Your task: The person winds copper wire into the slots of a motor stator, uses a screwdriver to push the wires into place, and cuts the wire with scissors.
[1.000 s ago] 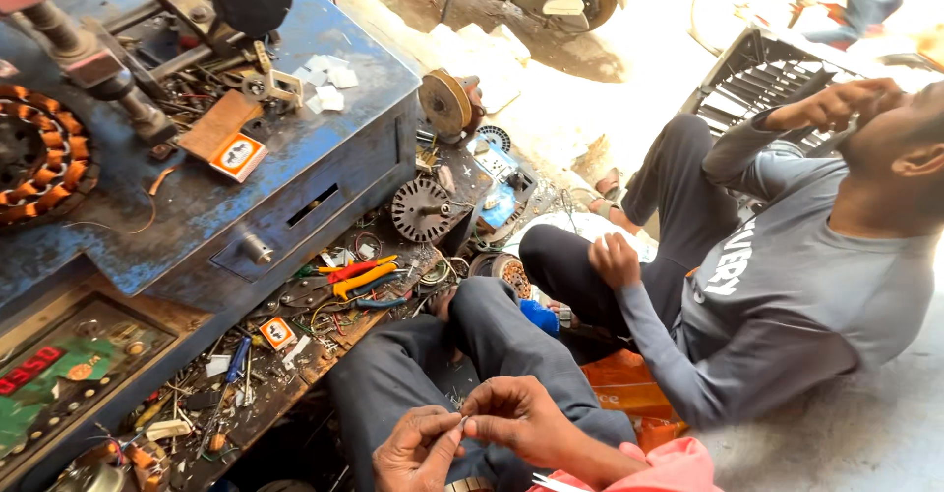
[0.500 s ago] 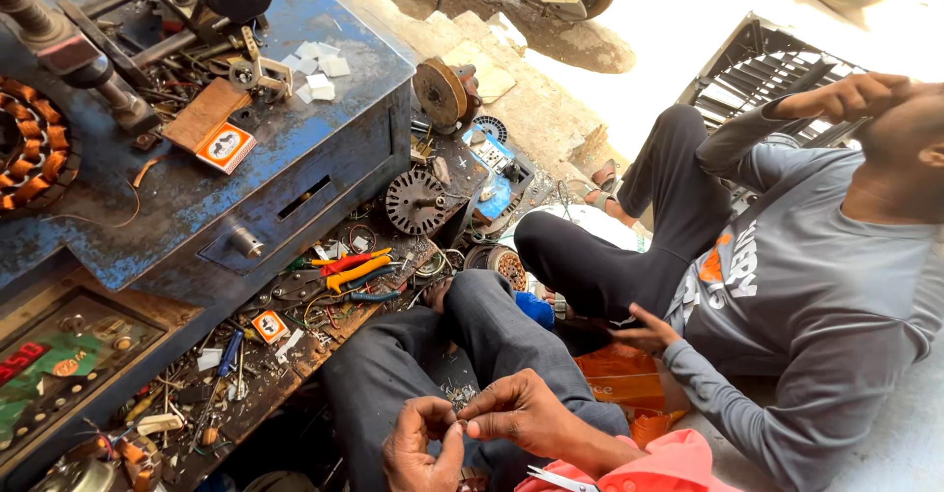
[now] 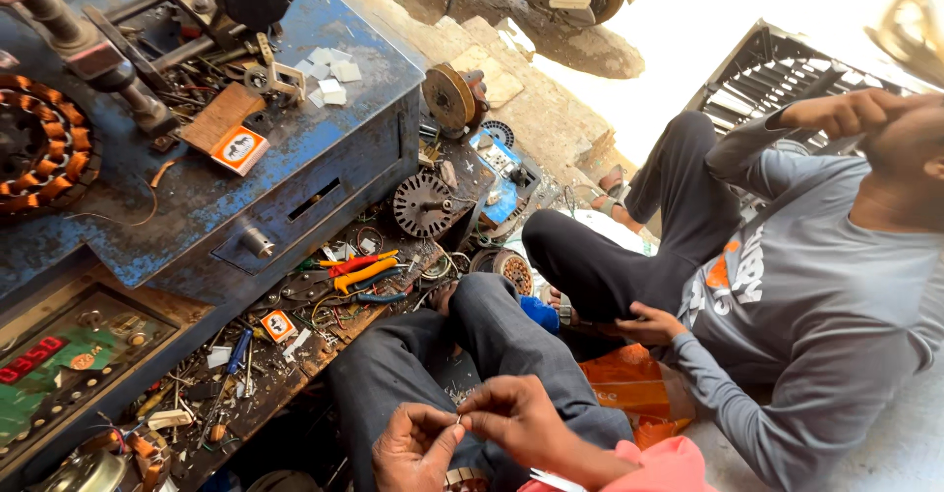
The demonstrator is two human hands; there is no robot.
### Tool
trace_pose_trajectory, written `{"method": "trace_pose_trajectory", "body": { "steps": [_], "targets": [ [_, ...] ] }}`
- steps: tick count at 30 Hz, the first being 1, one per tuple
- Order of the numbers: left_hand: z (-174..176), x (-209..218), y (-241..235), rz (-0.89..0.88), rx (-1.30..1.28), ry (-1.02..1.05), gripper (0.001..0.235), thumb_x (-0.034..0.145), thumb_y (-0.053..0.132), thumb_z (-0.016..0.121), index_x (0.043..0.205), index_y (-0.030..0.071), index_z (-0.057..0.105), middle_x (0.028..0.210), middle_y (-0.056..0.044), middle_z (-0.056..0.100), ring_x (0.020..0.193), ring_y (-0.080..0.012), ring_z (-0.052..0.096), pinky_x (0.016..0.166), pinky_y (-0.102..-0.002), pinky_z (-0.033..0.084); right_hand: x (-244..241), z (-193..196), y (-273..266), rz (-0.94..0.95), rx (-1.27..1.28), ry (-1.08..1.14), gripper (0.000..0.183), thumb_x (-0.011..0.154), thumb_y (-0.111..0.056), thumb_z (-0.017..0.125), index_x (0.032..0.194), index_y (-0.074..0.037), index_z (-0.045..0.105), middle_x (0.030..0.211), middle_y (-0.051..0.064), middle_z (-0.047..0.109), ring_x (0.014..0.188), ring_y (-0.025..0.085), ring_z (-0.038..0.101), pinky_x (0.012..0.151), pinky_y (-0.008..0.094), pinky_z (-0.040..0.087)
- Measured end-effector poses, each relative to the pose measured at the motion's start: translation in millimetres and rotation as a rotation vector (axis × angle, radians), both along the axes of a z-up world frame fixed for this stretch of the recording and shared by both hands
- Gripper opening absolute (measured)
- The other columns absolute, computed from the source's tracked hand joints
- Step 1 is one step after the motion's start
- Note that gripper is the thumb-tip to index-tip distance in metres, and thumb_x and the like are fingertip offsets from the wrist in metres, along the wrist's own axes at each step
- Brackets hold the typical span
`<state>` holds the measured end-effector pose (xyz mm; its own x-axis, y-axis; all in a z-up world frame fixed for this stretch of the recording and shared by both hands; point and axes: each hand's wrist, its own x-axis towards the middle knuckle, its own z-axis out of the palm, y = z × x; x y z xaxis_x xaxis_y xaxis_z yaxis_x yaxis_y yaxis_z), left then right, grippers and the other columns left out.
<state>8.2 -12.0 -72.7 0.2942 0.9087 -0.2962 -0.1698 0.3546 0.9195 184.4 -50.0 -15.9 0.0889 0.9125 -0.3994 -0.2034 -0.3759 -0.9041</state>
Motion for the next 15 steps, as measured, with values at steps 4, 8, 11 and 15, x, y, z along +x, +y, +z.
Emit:
{"method": "trace_pose_trajectory", "body": {
  "steps": [4, 8, 11, 15],
  "targets": [
    [5, -3, 3, -0.032, 0.040, 0.094, 0.022, 0.072, -0.012, 0.079, 0.085, -0.001, 0.067, 0.076, -0.013, 0.079, 0.074, -0.0150, 0.080, 0.069, -0.030, 0.067, -13, 3, -8, -0.055, 0.170, -0.306, 0.012, 0.082, 0.001, 0.081, 0.094, 0.002, 0.080, 0.082, 0.008, 0.082, 0.074, 0.010, 0.075, 0.064, 0.023, 0.059],
    [12, -4, 9, -0.086, -0.011, 0.187, 0.023, 0.071, -0.012, 0.081, 0.084, 0.000, 0.066, 0.075, -0.011, 0.079, 0.072, -0.0152, 0.079, 0.068, -0.030, 0.067, -11, 3, -7, -0.013, 0.211, -0.316, 0.013, 0.084, 0.003, 0.078, 0.097, 0.002, 0.080, 0.086, 0.010, 0.083, 0.078, 0.011, 0.078, 0.068, 0.023, 0.061],
    [12, -7, 11, -0.088, 0.033, 0.179, 0.023, 0.070, -0.012, 0.081, 0.082, 0.000, 0.066, 0.073, -0.012, 0.078, 0.069, -0.0144, 0.079, 0.066, -0.030, 0.068, -9, 0, -7, 0.017, 0.199, -0.210, 0.014, 0.086, 0.004, 0.077, 0.099, 0.002, 0.079, 0.088, 0.010, 0.083, 0.080, 0.011, 0.078, 0.070, 0.024, 0.062],
    [11, -5, 11, -0.057, -0.028, 0.061, 0.025, 0.071, -0.013, 0.077, 0.086, 0.001, 0.064, 0.076, -0.014, 0.073, 0.070, -0.0137, 0.075, 0.067, -0.031, 0.065, -7, -9, -8, 0.033, 0.103, 0.013, 0.017, 0.089, 0.005, 0.073, 0.105, 0.003, 0.079, 0.093, 0.011, 0.081, 0.085, 0.012, 0.076, 0.077, 0.026, 0.063]
  ]
}}
